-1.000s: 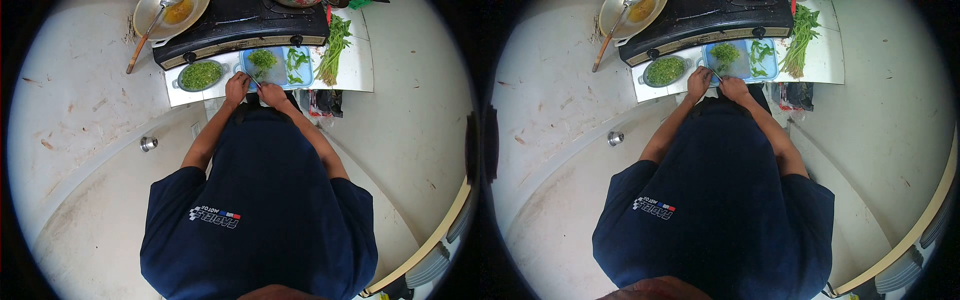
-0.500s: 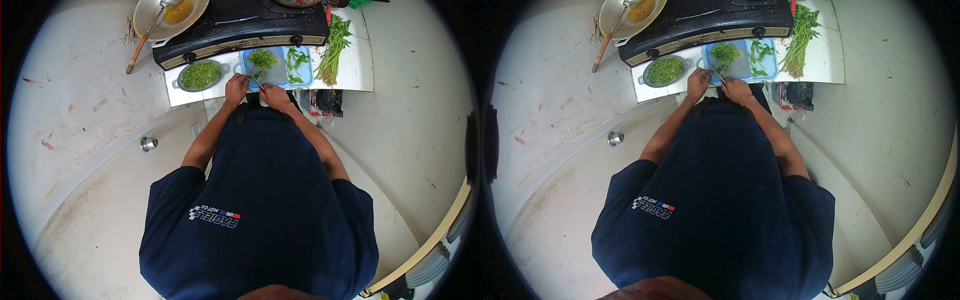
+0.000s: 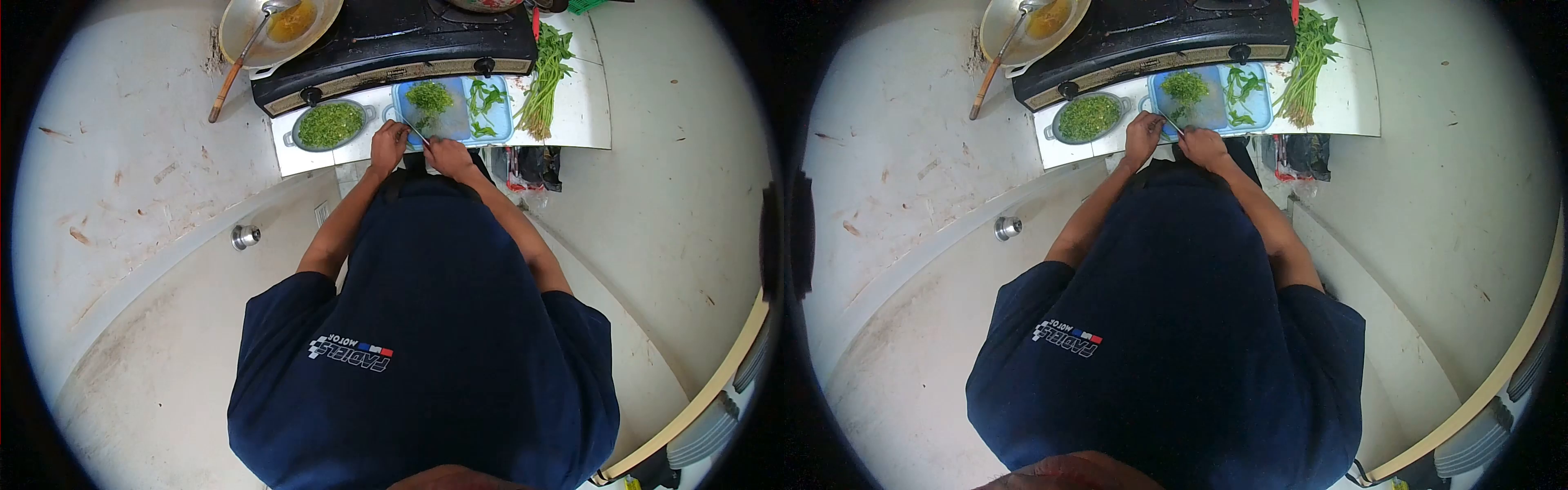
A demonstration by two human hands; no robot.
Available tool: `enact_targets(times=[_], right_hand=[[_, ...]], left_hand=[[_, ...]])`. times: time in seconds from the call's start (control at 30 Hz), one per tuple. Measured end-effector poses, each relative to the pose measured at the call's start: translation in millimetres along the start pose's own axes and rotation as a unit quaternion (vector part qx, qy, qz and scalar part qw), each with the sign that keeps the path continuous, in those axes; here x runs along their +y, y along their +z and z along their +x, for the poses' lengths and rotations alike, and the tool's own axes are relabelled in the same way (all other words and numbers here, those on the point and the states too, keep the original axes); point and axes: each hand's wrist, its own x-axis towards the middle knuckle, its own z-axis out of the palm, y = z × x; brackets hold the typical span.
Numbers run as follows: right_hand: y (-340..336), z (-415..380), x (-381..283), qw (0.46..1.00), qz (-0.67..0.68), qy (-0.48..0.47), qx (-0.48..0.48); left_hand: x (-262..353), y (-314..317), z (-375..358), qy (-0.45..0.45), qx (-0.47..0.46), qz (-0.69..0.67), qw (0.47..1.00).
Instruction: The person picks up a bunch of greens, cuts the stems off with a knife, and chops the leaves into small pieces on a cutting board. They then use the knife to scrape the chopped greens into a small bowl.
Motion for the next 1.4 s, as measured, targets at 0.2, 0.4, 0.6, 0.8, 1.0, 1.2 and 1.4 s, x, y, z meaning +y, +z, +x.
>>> enact_targets(times=[0.2, 0.4, 0.6, 0.8, 1.0, 1.2, 1.4], right_hand=[[0, -9, 7, 1.0, 0.014, 0.022, -0.009], [-4, -13, 7, 1.0, 0.017, -0.002, -0.009], [-10, -16, 1, 0.999, 0.004, 0.01, -0.052], [1, 1, 2, 0.999, 0.006, -0.001, -0.04], [-1, -3, 3, 1.0, 0.005, -0.007, -0.025], [-1, -12, 9, 1.0, 0.015, 0.013, -0.022], [6, -13, 14, 1.0, 0.028, 0.001, -0.004]], left_hand=[[2, -2, 0, -0.02, 0.0, -0.018, 1.0], [0, -2, -1, 0.005, -0.021, 0.034, 0.999], [-1, -1, -3, 0.013, -0.016, 0.039, 0.999], [0, -1, -2, 0.018, -0.016, 0.047, 0.999], [-3, 1, -1, -0.003, -0.012, 0.057, 0.998], [1, 0, -2, -0.008, -0.016, 0.055, 0.998], [-4, -1, 1, -0.022, -0.012, 0.012, 1.0]])
